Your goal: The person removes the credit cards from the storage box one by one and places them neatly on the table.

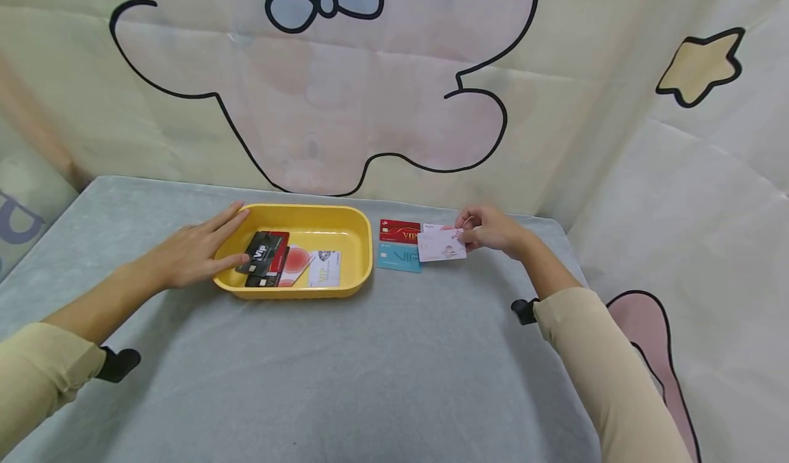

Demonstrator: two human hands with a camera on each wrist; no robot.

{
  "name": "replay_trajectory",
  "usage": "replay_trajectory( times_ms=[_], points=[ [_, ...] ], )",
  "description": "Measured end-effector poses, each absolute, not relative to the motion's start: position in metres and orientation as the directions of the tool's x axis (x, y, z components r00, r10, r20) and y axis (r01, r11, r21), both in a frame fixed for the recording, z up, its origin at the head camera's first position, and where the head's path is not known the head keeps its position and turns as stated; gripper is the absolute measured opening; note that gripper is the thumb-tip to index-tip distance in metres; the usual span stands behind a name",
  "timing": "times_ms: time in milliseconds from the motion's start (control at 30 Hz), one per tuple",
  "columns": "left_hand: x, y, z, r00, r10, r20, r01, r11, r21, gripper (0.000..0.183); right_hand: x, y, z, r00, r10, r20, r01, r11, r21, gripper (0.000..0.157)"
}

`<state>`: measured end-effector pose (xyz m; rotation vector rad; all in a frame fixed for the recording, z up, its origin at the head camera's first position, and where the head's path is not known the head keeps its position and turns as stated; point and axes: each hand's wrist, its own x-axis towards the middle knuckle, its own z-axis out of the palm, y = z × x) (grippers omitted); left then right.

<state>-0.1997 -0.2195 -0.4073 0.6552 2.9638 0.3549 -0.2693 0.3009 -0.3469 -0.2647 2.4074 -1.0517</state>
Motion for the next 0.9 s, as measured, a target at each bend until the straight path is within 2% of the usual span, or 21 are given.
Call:
replay_trajectory(
  times_ms=[400, 667, 900],
  points=[
    [-0.200, -0.217, -0.405, -0.907, 0.417, -0.053, 0.395, 0.889, 0.232, 0.087, -0.267, 0.323, -0.377, -0.857, -0.299, -0.419, 0.121, 0.675, -0.728, 0.023],
    [-0.199, -0.217, -0.405, -0.909, 0.411, -0.065, 0.386, 0.892, 0.235, 0.087, -0.268, 0.320, -0.382, -0.851, -0.296, -0.434, 0.100, 0.720, -0.687, 0.027],
    [-0.200, -0.217, -0.406, -0.909, 0.411, -0.068, 0.386, 0.893, 0.231, 0.087, -0.267, 0.318, -0.385, -0.843, -0.299, -0.447, 0.081, 0.752, -0.655, 0.024]
  ],
)
